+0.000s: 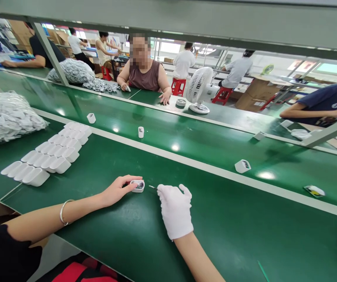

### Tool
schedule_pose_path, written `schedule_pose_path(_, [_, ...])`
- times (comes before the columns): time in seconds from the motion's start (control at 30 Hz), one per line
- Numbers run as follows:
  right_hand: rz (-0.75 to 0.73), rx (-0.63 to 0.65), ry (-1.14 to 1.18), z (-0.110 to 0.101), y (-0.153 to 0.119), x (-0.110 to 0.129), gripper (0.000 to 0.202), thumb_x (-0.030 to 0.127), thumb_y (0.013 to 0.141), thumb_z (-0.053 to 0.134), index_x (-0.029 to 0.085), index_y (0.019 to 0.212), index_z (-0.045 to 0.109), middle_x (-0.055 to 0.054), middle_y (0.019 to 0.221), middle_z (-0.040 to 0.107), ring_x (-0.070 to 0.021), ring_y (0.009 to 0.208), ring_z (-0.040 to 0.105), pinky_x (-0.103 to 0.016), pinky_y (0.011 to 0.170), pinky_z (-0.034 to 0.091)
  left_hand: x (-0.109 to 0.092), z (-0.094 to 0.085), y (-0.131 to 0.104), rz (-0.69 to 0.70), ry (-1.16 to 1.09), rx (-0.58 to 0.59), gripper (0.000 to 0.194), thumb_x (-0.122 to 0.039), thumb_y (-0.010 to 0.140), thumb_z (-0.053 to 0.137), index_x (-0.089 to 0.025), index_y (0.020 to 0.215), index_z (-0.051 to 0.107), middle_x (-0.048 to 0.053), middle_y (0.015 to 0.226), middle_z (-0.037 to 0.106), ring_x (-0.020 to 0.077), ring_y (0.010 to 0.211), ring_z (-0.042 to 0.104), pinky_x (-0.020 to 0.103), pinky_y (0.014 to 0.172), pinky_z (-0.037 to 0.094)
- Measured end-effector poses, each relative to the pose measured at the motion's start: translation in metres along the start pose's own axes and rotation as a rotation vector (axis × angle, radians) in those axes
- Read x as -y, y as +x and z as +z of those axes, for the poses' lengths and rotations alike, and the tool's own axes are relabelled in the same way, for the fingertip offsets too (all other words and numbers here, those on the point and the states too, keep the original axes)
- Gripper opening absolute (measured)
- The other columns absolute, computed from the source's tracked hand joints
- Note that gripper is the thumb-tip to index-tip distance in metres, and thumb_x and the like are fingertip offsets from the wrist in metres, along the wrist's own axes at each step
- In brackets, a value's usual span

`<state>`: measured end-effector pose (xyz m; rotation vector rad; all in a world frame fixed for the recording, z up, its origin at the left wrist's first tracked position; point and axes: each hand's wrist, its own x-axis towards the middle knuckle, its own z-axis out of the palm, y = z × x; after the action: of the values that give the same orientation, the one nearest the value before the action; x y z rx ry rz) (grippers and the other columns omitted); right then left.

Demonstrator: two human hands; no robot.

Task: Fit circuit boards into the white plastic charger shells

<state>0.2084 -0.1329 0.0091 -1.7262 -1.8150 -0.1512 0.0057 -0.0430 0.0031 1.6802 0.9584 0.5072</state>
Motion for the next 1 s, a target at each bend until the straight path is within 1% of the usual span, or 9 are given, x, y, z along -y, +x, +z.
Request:
schedule_pose_path(0.03, [-0.045, -0.034, -0.059, -0.001, 0.001, 0.007, 0.029, 0.008, 0.087, 0.041, 0.027, 0.084, 0.063, 0.005, 0.069, 0.067, -0.0115, 0.064, 0.06, -0.037, 0.087, 0.028, 0.0, 0.001, 0.0, -0.009, -0.011, 0.002, 0.039, -0.042, 0.084, 0.054, -0.02, 0.114, 0.065, 0.007, 0.109, 0.066, 0.0199, 0.087, 0.058, 0.035, 0.083, 0.047])
schedule_pose_path(0.1, [-0.082, -0.055, -0.14, -0.001, 0.004, 0.018, 0.034, 0.001, 0.083, 0.04, 0.027, 0.081, 0.062, 0.007, 0.071, 0.068, -0.0097, 0.066, 0.058, -0.036, 0.086, 0.022, -0.001, 0.005, -0.001, -0.028, -0.037, 0.02, 0.038, -0.04, 0.084, 0.053, -0.019, 0.113, 0.066, 0.007, 0.11, 0.066, 0.0174, 0.079, 0.059, 0.032, 0.076, 0.048])
schedule_pose_path(0.2, [-0.083, -0.03, -0.144, -0.001, 0.006, 0.023, 0.031, 0.0, 0.081, 0.045, 0.026, 0.075, 0.061, 0.008, 0.069, 0.066, -0.0083, 0.063, 0.054, -0.034, 0.081, 0.022, -0.002, 0.01, -0.003, -0.052, -0.073, 0.06, 0.039, -0.04, 0.085, 0.051, -0.018, 0.114, 0.066, 0.006, 0.106, 0.068, 0.0117, 0.061, 0.054, 0.027, 0.06, 0.048])
schedule_pose_path(0.27, [-0.088, -0.023, -0.158, 0.0, 0.006, 0.023, 0.03, -0.001, 0.078, 0.046, 0.025, 0.074, 0.061, 0.008, 0.068, 0.066, -0.0078, 0.061, 0.052, -0.032, 0.075, 0.023, -0.002, 0.011, -0.004, -0.065, -0.105, 0.08, 0.039, -0.04, 0.085, 0.053, -0.017, 0.113, 0.066, 0.006, 0.103, 0.069, 0.01, 0.057, 0.052, 0.025, 0.056, 0.047])
schedule_pose_path(0.4, [-0.137, -0.01, -0.25, -0.001, 0.007, 0.024, 0.034, -0.004, 0.077, 0.044, 0.025, 0.077, 0.062, 0.006, 0.068, 0.065, -0.0085, 0.059, 0.049, -0.032, 0.067, 0.022, -0.003, 0.012, -0.005, -0.065, -0.199, 0.116, 0.037, -0.039, 0.082, 0.058, -0.016, 0.111, 0.066, 0.006, 0.107, 0.068, 0.0111, 0.062, 0.056, 0.026, 0.062, 0.051])
schedule_pose_path(0.53, [-0.208, -0.056, -0.254, -0.002, 0.006, 0.028, 0.034, -0.001, 0.082, 0.044, 0.025, 0.085, 0.065, 0.005, 0.074, 0.067, -0.0093, 0.063, 0.051, -0.033, 0.067, 0.022, -0.002, 0.013, -0.005, -0.076, -0.279, 0.182, 0.037, -0.034, 0.081, 0.062, -0.016, 0.112, 0.065, 0.007, 0.111, 0.067, 0.0161, 0.077, 0.062, 0.031, 0.074, 0.053])
schedule_pose_path(0.67, [-0.18, -0.02, -0.239, -0.005, 0.006, 0.028, 0.03, 0.001, 0.081, 0.046, 0.024, 0.078, 0.064, 0.005, 0.072, 0.067, -0.0093, 0.06, 0.048, -0.033, 0.065, 0.021, -0.002, 0.013, -0.005, -0.091, -0.286, 0.225, 0.037, -0.034, 0.081, 0.062, -0.016, 0.112, 0.065, 0.007, 0.107, 0.068, 0.0196, 0.086, 0.063, 0.033, 0.079, 0.052])
schedule_pose_path(0.87, [-0.142, -0.038, -0.204, -0.011, 0.006, 0.024, 0.029, 0.001, 0.08, 0.046, 0.023, 0.078, 0.064, 0.005, 0.068, 0.065, -0.0094, 0.06, 0.049, -0.032, 0.063, 0.02, -0.003, 0.013, -0.006, -0.127, -0.272, 0.195, 0.039, -0.036, 0.078, 0.066, -0.018, 0.112, 0.065, 0.006, 0.107, 0.068, 0.0156, 0.074, 0.063, 0.032, 0.076, 0.051])
schedule_pose_path(1.0, [-0.113, -0.037, -0.184, -0.008, 0.004, 0.025, 0.026, 0.005, 0.083, 0.048, 0.024, 0.081, 0.066, 0.004, 0.068, 0.066, -0.0084, 0.059, 0.05, -0.032, 0.063, 0.021, -0.005, 0.013, -0.005, -0.132, -0.276, 0.189, 0.04, -0.037, 0.077, 0.066, -0.017, 0.112, 0.065, 0.007, 0.106, 0.068, 0.0165, 0.076, 0.063, 0.031, 0.076, 0.051])
